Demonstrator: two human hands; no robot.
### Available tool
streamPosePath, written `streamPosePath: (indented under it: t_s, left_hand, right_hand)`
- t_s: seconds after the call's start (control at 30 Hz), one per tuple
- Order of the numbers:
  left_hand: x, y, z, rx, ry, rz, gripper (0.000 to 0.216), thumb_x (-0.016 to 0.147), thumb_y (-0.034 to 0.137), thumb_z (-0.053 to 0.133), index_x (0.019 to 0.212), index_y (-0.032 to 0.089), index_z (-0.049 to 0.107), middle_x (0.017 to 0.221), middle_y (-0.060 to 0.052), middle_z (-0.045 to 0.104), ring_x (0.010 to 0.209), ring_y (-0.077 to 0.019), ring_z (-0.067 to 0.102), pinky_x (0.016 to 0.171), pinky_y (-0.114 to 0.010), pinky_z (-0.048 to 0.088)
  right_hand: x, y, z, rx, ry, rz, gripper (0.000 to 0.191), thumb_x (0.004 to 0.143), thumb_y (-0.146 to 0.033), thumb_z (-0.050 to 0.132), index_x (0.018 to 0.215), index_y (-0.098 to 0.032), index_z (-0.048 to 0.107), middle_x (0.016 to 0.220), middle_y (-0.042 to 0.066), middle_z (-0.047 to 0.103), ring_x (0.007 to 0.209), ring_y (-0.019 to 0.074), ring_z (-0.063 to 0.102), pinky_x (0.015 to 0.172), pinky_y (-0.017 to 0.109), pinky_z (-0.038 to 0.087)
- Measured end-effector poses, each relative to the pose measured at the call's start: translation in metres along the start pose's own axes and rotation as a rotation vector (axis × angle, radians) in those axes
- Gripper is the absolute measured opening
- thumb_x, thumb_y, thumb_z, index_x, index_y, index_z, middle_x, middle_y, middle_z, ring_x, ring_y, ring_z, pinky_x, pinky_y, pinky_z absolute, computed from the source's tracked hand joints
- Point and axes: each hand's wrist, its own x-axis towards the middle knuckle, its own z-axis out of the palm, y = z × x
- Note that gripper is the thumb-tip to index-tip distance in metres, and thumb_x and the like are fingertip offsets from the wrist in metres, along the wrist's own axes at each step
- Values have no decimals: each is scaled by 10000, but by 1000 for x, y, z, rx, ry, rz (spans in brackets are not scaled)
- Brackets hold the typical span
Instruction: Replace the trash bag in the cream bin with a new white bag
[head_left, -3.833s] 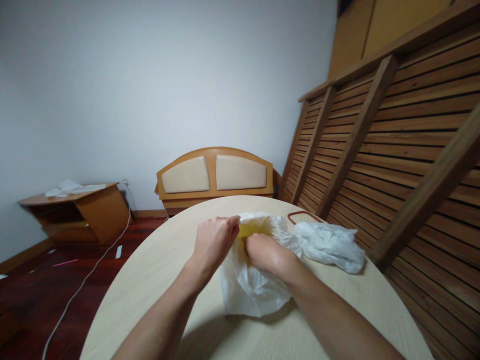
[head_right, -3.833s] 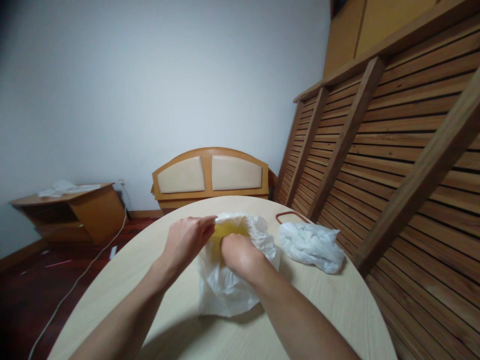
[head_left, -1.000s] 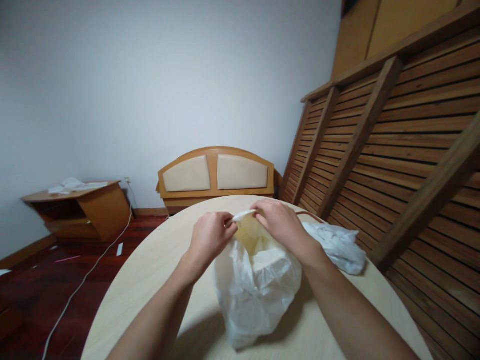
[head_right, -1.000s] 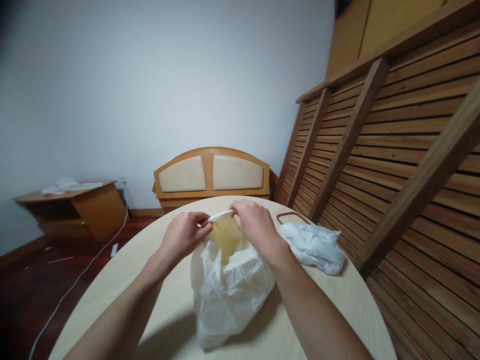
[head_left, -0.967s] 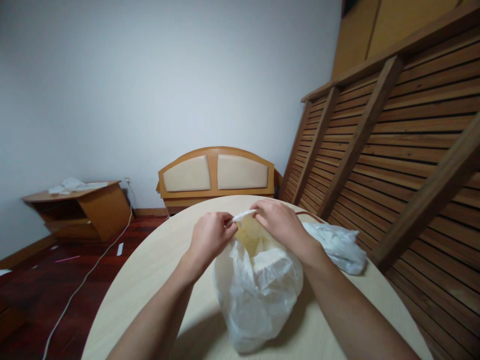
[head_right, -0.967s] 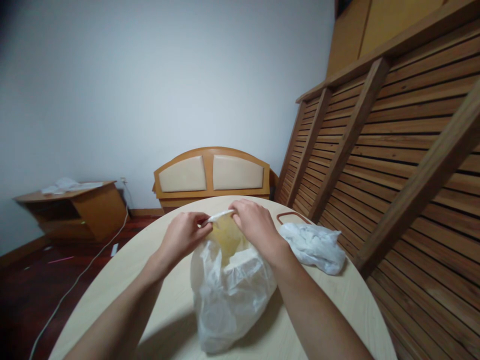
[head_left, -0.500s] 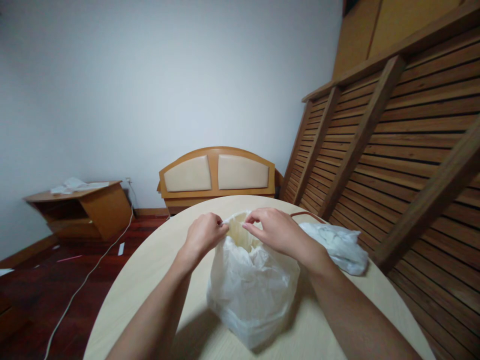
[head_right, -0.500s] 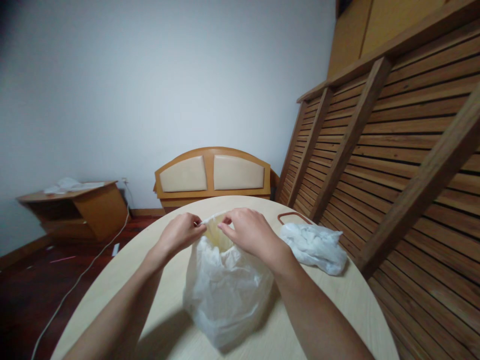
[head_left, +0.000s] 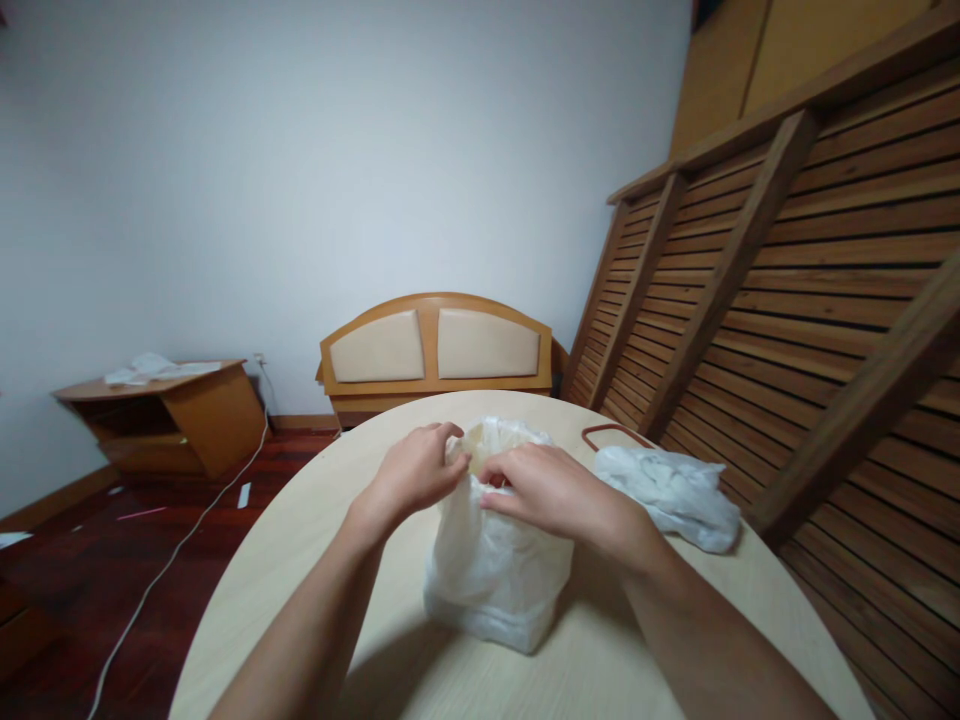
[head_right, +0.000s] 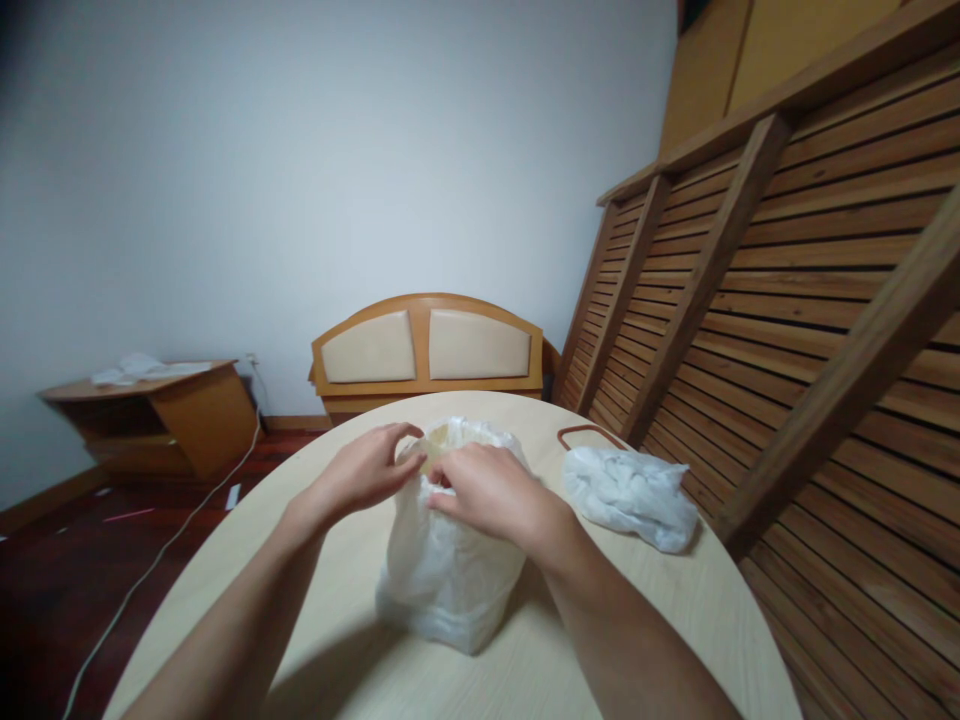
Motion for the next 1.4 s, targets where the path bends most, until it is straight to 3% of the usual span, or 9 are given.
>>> streamPosePath:
  t_s: [0.17,0.23,0.5,0.7,0.87,0.93,1.07,1.3,1.4]
  left_hand:
    - [0,1,2,-143,-14,431,228,932,233,556,1097,187,706,1136,-84,737,1116,-230,645,999,-334,479]
    - [1,3,3,-138,-23,512,191,949,210,549,1018,190,726,1038,-74,748,1028,-213,666,948,-320,495]
    - [4,-4,7,-75,-38,476,102,925,201,625,960,199,721,954,-58,740,961,-209,667,863,-301,506]
    - [3,-15,8,-28,-75,402,166,879,189,663,1033,195,727,1029,-89,744,1047,-247,658,937,-347,506]
    - [-4,0,0,-52,-65,454,456,791,205,720,1239,165,641,1186,-122,700,1156,-284,612,1008,-389,487]
    - [-6,9,-3,-97,-48,519,360,839,241,691,1191,173,657,1154,-105,706,1151,-268,609,1021,-381,475]
    - [-2,13,2,-137,-30,527,154,911,226,642,1055,196,688,1045,-68,731,999,-219,663,885,-323,507]
    - [7,-4,14,15,-41,490,159,865,111,645,981,198,709,971,-61,749,985,-240,675,875,-334,501]
    - [3,-1,11,8,-23,488,228,827,146,693,1050,192,690,1042,-75,741,1030,-261,659,902,-360,499]
  right_hand:
    - [-1,18,-2,-29,57,39,124,909,-295,657,947,-248,765,938,40,784,877,236,703,752,308,480]
    - [-2,25,-2,-27,74,52,123,899,-303,671,959,-248,763,956,40,782,897,244,703,768,321,492]
    - [-6,36,-4,63,93,39,181,870,-253,666,1016,-265,772,1006,43,779,944,247,709,814,320,515]
    - [-11,55,-10,88,80,-4,327,839,-261,713,1159,-201,723,1198,87,728,1151,272,649,1023,388,477]
    - [-8,53,-10,85,43,27,163,841,-210,692,981,-230,773,987,53,777,933,248,705,866,358,525]
    - [-5,48,-7,85,59,4,122,852,-222,682,931,-238,773,926,40,776,875,234,703,815,339,523]
    - [-1,39,-3,81,69,4,99,840,-265,705,905,-232,772,896,38,769,836,233,698,758,328,520]
    - [-6,53,-10,119,35,-28,258,786,-218,769,1044,-222,766,1082,59,758,1050,255,680,977,374,503]
    - [-8,64,-10,95,93,-14,371,774,-200,773,1141,-209,724,1211,73,717,1189,270,630,1069,401,461]
